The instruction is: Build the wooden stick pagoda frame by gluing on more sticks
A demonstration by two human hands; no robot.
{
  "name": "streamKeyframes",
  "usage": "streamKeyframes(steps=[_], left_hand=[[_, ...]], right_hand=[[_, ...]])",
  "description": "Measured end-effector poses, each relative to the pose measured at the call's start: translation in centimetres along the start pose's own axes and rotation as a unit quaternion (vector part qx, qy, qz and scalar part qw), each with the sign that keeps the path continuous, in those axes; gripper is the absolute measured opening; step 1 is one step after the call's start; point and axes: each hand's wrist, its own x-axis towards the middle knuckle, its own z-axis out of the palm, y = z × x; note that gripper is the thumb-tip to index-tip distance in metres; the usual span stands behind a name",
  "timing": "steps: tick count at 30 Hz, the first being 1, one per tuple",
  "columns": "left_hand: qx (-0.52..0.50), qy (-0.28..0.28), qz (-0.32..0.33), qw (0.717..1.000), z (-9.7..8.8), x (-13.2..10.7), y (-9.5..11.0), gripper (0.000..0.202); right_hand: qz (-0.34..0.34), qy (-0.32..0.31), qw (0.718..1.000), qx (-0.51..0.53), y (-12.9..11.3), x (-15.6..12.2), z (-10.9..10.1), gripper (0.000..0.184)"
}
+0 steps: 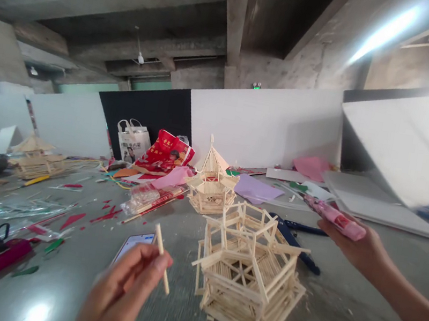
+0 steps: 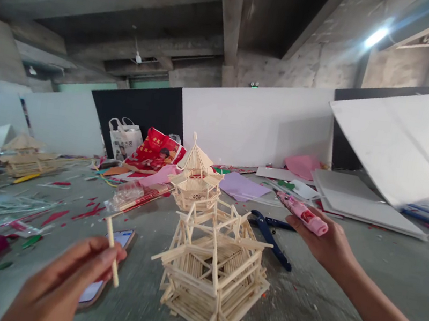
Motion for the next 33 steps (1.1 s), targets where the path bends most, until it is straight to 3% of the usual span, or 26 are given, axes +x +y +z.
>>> streamKeyframes(steps=[3,5,8,12,16,18,24,30,33], left_hand=[[0.073,-0.115,0.055,0.989,0.0,3.2,4.0,0.027],[0.114,-0.193,0.097,0.970,1.3,5.1,6.5,0.024],[0.176,-0.246,0.190,0.934,4.3,6.9,9.0,0.019],[0.235,-0.235,0.336,0.881,8.0,6.9,10.5,0.014],[0.283,-0.199,0.442,0.828,10.2,5.7,11.3,0.019],[0.280,-0.194,0.444,0.829,10.5,5.1,11.4,0.019],[0.235,-0.176,0.375,0.879,10.1,2.8,9.6,0.015],[0.170,-0.256,0.230,0.923,10.3,0.3,7.1,0.019],[0.127,-0.276,0.184,0.935,10.9,-0.3,6.7,0.021]], right_hand=[[-0.065,-0.021,0.997,-0.024,-0.9,-0.3,-0.5,0.028],[-0.126,0.006,0.992,-0.026,-1.8,-0.5,-0.7,0.025],[-0.225,0.032,0.974,0.006,-3.4,-1.0,-1.4,0.022],[-0.297,-0.013,0.951,0.086,-5.8,-1.6,-3.0,0.021],[-0.269,-0.071,0.947,0.163,-6.7,-1.9,-4.1,0.017],[-0.224,-0.078,0.951,0.201,-6.3,-2.0,-4.2,0.017],[-0.120,-0.143,0.929,0.320,-4.8,-2.0,-3.4,0.024],[-0.098,-0.127,0.944,0.287,-6.0,-2.1,-3.3,0.029],[-0.113,-0.077,0.963,0.232,-6.4,-2.0,-3.3,0.031]])
